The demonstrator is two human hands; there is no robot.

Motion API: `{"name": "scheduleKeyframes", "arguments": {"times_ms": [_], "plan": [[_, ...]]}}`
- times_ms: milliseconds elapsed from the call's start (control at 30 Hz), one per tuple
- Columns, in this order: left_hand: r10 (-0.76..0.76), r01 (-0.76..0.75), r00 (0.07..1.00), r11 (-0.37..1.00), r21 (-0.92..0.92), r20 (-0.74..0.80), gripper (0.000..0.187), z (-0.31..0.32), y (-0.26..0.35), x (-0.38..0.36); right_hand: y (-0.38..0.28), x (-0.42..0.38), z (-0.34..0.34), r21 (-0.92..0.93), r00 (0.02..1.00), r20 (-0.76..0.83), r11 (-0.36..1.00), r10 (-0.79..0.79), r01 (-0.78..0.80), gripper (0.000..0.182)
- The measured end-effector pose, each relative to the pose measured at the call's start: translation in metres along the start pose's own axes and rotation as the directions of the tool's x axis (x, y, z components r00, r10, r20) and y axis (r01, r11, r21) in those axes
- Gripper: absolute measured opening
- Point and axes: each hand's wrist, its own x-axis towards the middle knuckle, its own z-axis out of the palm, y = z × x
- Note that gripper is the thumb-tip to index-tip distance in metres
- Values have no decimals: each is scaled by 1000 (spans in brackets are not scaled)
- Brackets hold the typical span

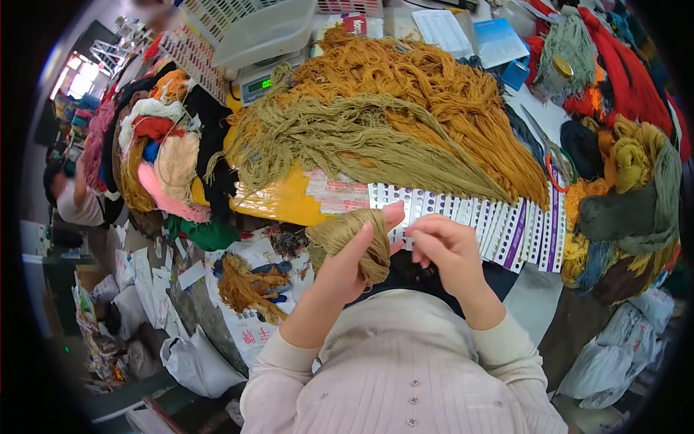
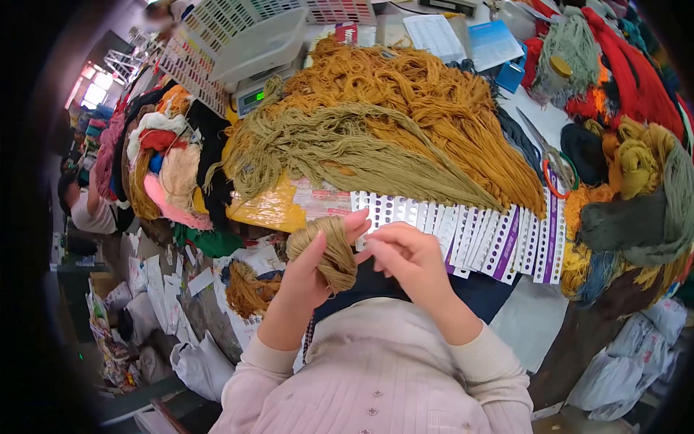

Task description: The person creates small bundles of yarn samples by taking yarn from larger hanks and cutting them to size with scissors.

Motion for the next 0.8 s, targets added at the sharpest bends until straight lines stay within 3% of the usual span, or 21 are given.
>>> {"name": "scheduleKeyframes", "arguments": {"times_ms": [33, 133, 167, 233, 300, 400, 533, 633, 800], "plan": [[2, -9, 996, 997, 74, 85, 38, -4, -3, 3, -2, 2, 5, 23, 998, 28, 998, 51, -52, 10], [-6, 3, 985, 1000, 15, 173, 41, -1, -4, 3, 10, 4, 2, 95, 993, 71, 990, 95, -101, 12], [-3, 5, 988, 1000, -9, 154, 41, 0, -3, 2, 13, 5, 0, 209, 996, 50, 974, 77, -86, 12], [2, 4, 994, 998, -60, 109, 43, 1, -1, 0, 13, 7, -4, 212, 995, 37, 972, 96, -102, 13], [-41, 41, 989, 999, 5, 144, 43, -1, -4, 2, 9, 6, 1, 220, 989, 40, 964, 145, -150, 13], [-38, 32, 992, 998, 53, 121, 48, 5, -4, 4, 13, 5, 2, 102, 989, 59, 985, 136, -141, 13], [-30, 37, 998, 992, -120, 54, 44, 5, -3, 2, 11, 4, -5, 355, 995, 41, 929, 95, -103, 9], [-20, 17, 1000, 975, 223, 11, 34, 5, -9, 1, 16, 3, -7, 385, 991, 75, 913, 114, -134, 9], [-71, 71, 997, 997, -7, -10, 30, 7, -10, 3, 12, 1, -7, 410, 978, 111, 888, 178, -208, 8]]}}
